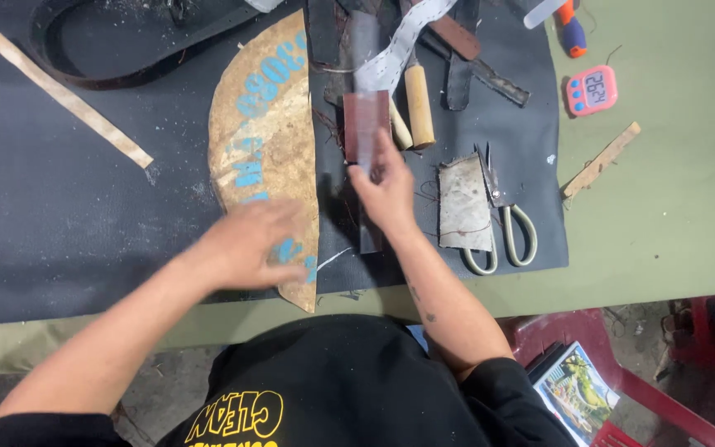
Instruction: The person measures a piece of material with a ruler, then cuts a strip of black leather using shears. They use a pointed tool to mark or punch holes along the edge of the leather strip.
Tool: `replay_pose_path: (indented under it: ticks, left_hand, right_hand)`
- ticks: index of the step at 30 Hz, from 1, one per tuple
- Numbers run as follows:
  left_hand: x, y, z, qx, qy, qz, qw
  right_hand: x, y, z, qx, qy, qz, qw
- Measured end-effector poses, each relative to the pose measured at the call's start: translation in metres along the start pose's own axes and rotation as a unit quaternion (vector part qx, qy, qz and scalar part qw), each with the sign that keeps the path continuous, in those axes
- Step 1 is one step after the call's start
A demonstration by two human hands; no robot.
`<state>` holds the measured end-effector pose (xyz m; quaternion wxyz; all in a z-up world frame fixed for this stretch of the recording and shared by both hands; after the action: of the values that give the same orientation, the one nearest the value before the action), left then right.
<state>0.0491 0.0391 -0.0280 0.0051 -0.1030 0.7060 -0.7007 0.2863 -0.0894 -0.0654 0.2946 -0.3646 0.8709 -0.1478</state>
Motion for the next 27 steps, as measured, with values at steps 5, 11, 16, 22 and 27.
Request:
replay_pose_path:
  ticks: [5, 11, 16, 22, 27]
  left_hand:
    - [-0.075, -0.012, -0.055, 0.01, -0.026, 0.02, 0.999]
    - [-0.142, -0.033, -0.087, 0.011, -0.053, 0.057, 0.997]
    - [-0.166, -0.019, -0.112, 0.036, -0.095, 0.074, 0.992]
    - [-0.183, -0.031, -0.111, 0.006, -0.098, 0.057, 0.994]
    - [-0.187, -0.028, -0.111, 0.006, -0.148, 0.067, 0.987]
  right_hand:
    - [-0.012, 0.05, -0.028, 0.018, -0.015, -0.017, 1.0]
    - [-0.017, 0.072, -0.052, 0.043, -0.043, -0.024, 0.998]
    - [-0.017, 0.068, -0.048, 0.064, -0.056, -0.06, 0.995]
    - [-0.033, 0.053, -0.078, 0.055, 0.029, -0.186, 0.981]
    - [-0.041, 0.048, -0.087, 0.033, 0.076, -0.252, 0.964]
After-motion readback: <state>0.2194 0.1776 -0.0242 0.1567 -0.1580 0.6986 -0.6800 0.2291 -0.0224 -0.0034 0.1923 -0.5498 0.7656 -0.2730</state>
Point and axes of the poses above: each hand's wrist, its own x-axis away from the middle knuckle, its own y-axis out of the palm, z = x × y, the point moved 3 cm from there along -x, towards the middle knuckle, and after that the axes turned 13 degrees about -x, right-handed, at the moved point
